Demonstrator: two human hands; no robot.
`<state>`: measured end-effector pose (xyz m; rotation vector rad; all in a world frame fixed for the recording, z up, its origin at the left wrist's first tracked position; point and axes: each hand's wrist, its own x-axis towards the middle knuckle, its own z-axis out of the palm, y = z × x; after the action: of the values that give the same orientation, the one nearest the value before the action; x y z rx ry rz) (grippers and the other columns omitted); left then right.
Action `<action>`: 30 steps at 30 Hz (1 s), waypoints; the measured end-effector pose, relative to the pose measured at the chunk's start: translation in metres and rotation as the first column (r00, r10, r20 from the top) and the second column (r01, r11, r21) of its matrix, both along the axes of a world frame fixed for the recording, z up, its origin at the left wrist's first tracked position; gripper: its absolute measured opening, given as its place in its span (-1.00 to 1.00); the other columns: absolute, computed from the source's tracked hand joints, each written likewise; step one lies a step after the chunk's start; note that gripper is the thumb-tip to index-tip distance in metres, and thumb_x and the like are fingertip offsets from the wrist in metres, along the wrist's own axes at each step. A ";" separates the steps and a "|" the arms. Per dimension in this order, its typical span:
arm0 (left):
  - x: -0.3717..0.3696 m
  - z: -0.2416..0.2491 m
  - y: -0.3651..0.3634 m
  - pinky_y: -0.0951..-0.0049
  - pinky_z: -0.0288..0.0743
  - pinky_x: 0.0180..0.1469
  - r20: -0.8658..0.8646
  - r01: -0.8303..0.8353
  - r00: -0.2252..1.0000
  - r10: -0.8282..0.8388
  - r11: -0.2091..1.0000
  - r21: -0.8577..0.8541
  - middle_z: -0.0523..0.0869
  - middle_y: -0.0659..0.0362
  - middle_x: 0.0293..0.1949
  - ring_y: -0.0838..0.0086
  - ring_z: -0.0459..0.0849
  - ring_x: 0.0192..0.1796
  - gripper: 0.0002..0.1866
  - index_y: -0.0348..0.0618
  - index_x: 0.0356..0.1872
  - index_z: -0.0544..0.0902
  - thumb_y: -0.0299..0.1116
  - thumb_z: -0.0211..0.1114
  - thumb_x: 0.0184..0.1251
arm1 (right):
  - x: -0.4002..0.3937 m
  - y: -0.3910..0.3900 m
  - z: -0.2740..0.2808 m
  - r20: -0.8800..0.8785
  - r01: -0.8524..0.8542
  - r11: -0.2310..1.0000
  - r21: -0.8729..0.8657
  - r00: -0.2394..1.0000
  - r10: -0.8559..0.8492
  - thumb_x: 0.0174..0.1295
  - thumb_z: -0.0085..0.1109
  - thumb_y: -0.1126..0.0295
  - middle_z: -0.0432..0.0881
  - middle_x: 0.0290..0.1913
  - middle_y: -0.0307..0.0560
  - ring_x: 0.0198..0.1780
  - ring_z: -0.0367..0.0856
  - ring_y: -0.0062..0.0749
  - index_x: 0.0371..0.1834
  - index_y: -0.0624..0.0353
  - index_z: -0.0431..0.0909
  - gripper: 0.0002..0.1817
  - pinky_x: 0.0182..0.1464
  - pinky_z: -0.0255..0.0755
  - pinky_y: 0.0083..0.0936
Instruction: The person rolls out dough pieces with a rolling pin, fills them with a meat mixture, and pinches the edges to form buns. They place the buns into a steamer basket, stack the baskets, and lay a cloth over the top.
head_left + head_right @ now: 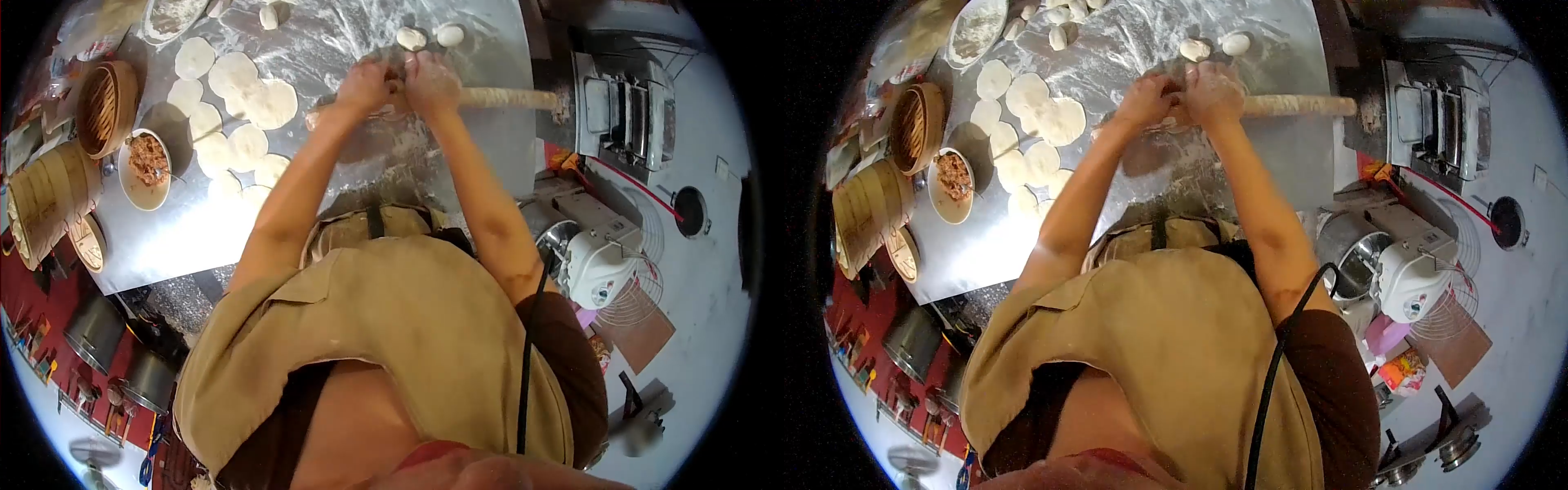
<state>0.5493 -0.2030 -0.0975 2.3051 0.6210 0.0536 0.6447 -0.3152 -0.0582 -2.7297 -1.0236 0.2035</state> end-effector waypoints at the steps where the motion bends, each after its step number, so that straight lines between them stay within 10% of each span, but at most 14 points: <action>1: -0.013 0.006 -0.002 0.21 0.51 -0.14 0.003 0.005 1.000 -0.005 1.000 0.004 0.67 -0.01 -0.27 0.16 0.65 -0.17 -0.67 -0.22 -0.26 0.59 -0.16 0.28 0.09 | -0.005 -0.008 0.002 0.010 -0.130 0.991 -0.003 0.991 0.130 0.28 -0.12 0.12 0.59 -0.19 0.02 -0.10 0.54 -0.06 -0.28 0.09 0.55 -0.68 -0.03 0.32 -0.12; 3: -0.042 0.021 -0.016 0.22 0.50 -0.21 0.074 -0.166 0.978 0.197 0.937 -0.308 0.68 -0.03 -0.36 0.16 0.65 -0.28 -0.70 -0.21 -0.27 0.63 -0.19 0.26 0.11 | -0.024 -0.037 0.005 0.198 -0.291 0.957 0.003 0.938 0.285 0.29 -0.15 0.12 0.60 -0.24 -0.02 -0.13 0.54 -0.11 -0.28 0.10 0.54 -0.68 0.05 0.26 -0.14; 6: -0.056 0.016 -0.036 0.17 0.49 -0.14 0.021 -0.207 0.975 0.223 0.932 -0.298 0.65 -0.05 -0.31 0.05 0.62 -0.20 -0.74 -0.20 -0.28 0.61 -0.22 0.23 0.13 | -0.033 -0.039 -0.012 0.415 -0.228 0.970 0.085 0.893 0.174 0.27 -0.09 0.14 0.61 -0.26 -0.04 -0.15 0.54 -0.14 -0.30 0.07 0.54 -0.71 0.03 0.26 -0.15; 10: -0.032 0.031 0.014 0.19 0.52 -0.18 -0.181 -0.024 0.983 -0.008 0.984 -0.177 0.69 -0.08 -0.37 0.06 0.67 -0.26 -0.66 -0.22 -0.28 0.66 -0.14 0.30 0.08 | -0.008 0.003 -0.012 0.119 -0.144 0.988 0.055 0.984 0.136 0.26 -0.09 0.11 0.60 -0.14 -0.03 -0.07 0.52 -0.16 -0.08 0.06 0.53 -0.66 0.06 0.25 -0.14; 12: -0.065 0.022 0.000 0.18 0.52 -0.18 -0.160 -0.139 0.982 0.100 0.958 -0.253 0.69 -0.08 -0.37 0.07 0.67 -0.26 -0.67 -0.23 -0.30 0.67 -0.13 0.29 0.09 | -0.021 -0.030 -0.016 0.123 -0.377 0.921 -0.096 0.914 0.386 0.25 -0.06 0.09 0.59 -0.10 -0.02 -0.04 0.50 -0.17 -0.03 0.06 0.52 -0.63 0.06 0.25 -0.09; 16: -0.074 0.019 -0.025 0.20 0.51 -0.17 -0.101 -0.137 0.988 0.113 0.949 -0.285 0.69 -0.07 -0.34 0.07 0.67 -0.24 -0.65 -0.23 -0.29 0.67 -0.11 0.26 0.13 | -0.043 -0.043 -0.020 0.381 -0.252 0.962 0.108 0.904 0.194 0.25 -0.03 0.08 0.60 -0.27 -0.03 -0.13 0.54 -0.11 -0.27 0.08 0.55 -0.69 -0.03 0.30 0.00; 17: -0.060 0.044 -0.022 0.21 0.51 -0.18 -0.198 -0.158 0.972 0.126 0.975 -0.156 0.69 -0.07 -0.33 0.07 0.67 -0.24 -0.64 -0.23 -0.25 0.66 -0.11 0.23 0.16 | -0.034 -0.017 -0.006 0.118 -0.172 0.980 0.100 0.980 0.160 0.24 -0.03 0.12 0.57 -0.31 0.00 -0.14 0.55 -0.13 -0.29 0.09 0.55 -0.71 -0.10 0.39 -0.07; 20: -0.054 0.030 0.007 0.28 0.51 -0.21 -0.181 -0.085 0.982 0.056 0.983 -0.160 0.68 -0.05 -0.37 0.20 0.68 -0.25 -0.67 -0.20 -0.27 0.65 -0.12 0.26 0.15 | -0.023 0.013 0.003 0.043 -0.235 0.971 0.042 0.972 0.233 0.23 -0.03 0.16 0.54 -0.36 0.03 -0.19 0.56 -0.14 -0.37 0.13 0.55 -0.72 -0.18 0.43 -0.13; 21: -0.063 0.031 0.008 0.30 0.52 -0.19 -0.266 -0.135 0.961 0.073 0.965 -0.224 0.69 -0.04 -0.33 0.20 0.68 -0.24 -0.67 -0.19 -0.24 0.66 -0.13 0.26 0.13 | -0.029 -0.006 0.004 0.187 -0.410 0.906 -0.108 0.886 0.423 0.22 -0.02 0.19 0.55 -0.36 0.05 -0.25 0.56 -0.18 -0.43 0.14 0.55 -0.73 -0.22 0.42 -0.15; 26: -0.100 0.018 -0.033 0.29 0.51 -0.20 -0.111 -0.294 0.956 0.273 0.853 -0.432 0.69 -0.06 -0.36 0.21 0.69 -0.27 -0.70 -0.22 -0.29 0.66 -0.18 0.26 0.12 | -0.058 -0.044 -0.012 0.240 -0.305 0.952 -0.001 0.924 0.296 0.12 0.08 0.13 0.56 -0.14 -0.04 -0.16 0.54 -0.11 -0.21 0.08 0.55 -0.70 -0.11 0.39 -0.14; 30: -0.075 0.025 0.004 0.19 0.52 -0.17 -0.215 -0.092 0.975 0.064 0.988 -0.123 0.68 -0.11 -0.30 0.09 0.66 -0.20 -0.71 -0.18 -0.30 0.67 -0.16 0.23 0.13 | -0.034 -0.002 -0.012 0.404 -0.491 0.870 0.054 0.807 0.430 0.18 0.02 0.15 0.55 -0.32 -0.02 -0.21 0.51 -0.14 -0.30 0.10 0.57 -0.73 -0.17 0.33 -0.15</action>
<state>0.4744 -0.1990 -0.0727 2.1730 0.7984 -0.1915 0.6106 -0.3174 -0.0707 -2.3748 -1.7286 -0.3396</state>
